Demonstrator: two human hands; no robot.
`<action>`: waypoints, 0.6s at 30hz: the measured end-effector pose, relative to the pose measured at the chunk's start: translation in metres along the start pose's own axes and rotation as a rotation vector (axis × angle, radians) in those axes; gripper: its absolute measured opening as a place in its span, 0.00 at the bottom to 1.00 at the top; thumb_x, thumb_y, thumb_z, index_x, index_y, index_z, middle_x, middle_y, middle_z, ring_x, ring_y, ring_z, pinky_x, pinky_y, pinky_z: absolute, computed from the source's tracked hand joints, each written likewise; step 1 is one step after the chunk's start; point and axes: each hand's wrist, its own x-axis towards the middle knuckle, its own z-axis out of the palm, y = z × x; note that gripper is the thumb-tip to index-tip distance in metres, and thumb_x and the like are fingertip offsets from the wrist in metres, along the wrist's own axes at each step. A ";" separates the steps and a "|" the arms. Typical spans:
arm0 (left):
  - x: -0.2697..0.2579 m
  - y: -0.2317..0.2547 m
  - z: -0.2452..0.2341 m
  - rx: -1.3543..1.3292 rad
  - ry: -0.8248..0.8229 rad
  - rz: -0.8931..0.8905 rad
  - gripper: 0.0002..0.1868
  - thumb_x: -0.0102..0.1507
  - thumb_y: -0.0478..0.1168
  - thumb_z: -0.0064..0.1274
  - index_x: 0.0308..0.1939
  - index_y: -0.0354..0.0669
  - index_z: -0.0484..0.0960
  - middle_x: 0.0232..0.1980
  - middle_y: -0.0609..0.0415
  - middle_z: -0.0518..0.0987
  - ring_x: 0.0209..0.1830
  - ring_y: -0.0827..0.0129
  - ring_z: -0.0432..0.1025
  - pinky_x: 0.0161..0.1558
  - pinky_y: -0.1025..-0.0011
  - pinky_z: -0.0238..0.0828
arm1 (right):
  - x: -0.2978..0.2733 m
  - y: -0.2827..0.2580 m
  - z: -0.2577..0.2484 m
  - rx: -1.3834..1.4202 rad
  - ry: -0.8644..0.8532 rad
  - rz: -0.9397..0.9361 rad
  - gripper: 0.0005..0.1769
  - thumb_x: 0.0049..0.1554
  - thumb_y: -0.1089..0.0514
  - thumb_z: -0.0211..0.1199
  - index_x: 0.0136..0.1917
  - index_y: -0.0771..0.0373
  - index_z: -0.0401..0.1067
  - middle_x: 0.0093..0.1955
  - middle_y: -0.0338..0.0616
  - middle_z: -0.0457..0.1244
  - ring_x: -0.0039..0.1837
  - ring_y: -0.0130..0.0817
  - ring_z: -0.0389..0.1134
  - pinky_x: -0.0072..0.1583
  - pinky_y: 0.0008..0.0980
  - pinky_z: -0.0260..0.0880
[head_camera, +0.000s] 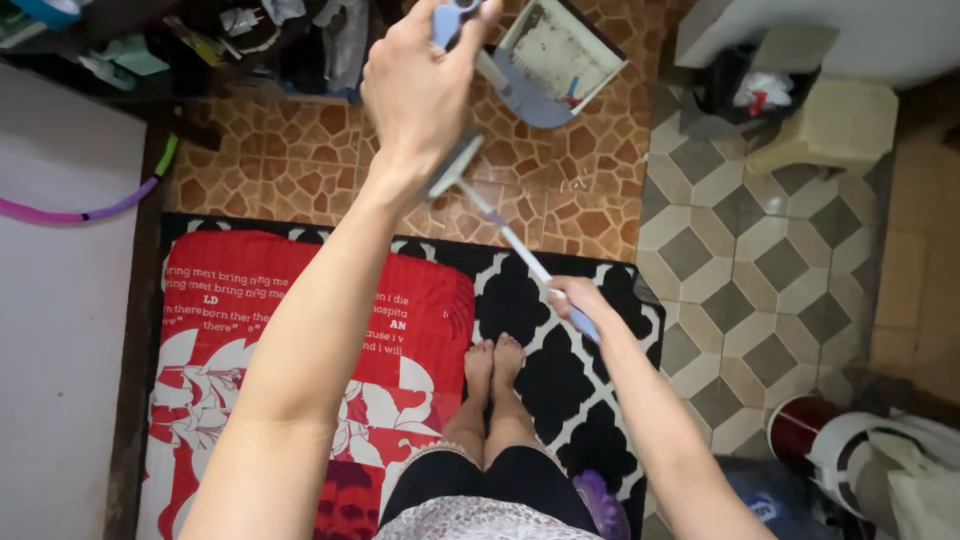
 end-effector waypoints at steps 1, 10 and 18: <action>-0.004 -0.001 -0.001 0.002 0.006 -0.005 0.22 0.67 0.61 0.55 0.40 0.45 0.87 0.20 0.58 0.77 0.20 0.66 0.77 0.27 0.63 0.69 | 0.002 -0.001 -0.002 -0.035 0.033 0.021 0.11 0.62 0.58 0.60 0.41 0.67 0.69 0.28 0.36 0.57 0.25 0.22 0.54 0.27 0.25 0.50; -0.016 -0.003 -0.021 -0.049 -0.044 -0.125 0.23 0.67 0.60 0.57 0.35 0.43 0.85 0.19 0.60 0.75 0.19 0.73 0.71 0.27 0.68 0.65 | -0.062 0.014 -0.169 -0.214 0.291 0.168 0.13 0.62 0.55 0.56 0.38 0.63 0.65 0.26 0.36 0.56 0.25 0.25 0.54 0.27 0.27 0.52; -0.020 0.012 -0.016 -0.059 -0.024 -0.128 0.22 0.66 0.59 0.58 0.37 0.43 0.86 0.19 0.61 0.74 0.19 0.75 0.69 0.27 0.69 0.63 | -0.097 0.024 -0.141 -0.134 0.425 0.000 0.08 0.58 0.65 0.59 0.50 0.58 0.76 0.26 0.39 0.56 0.24 0.24 0.52 0.26 0.28 0.49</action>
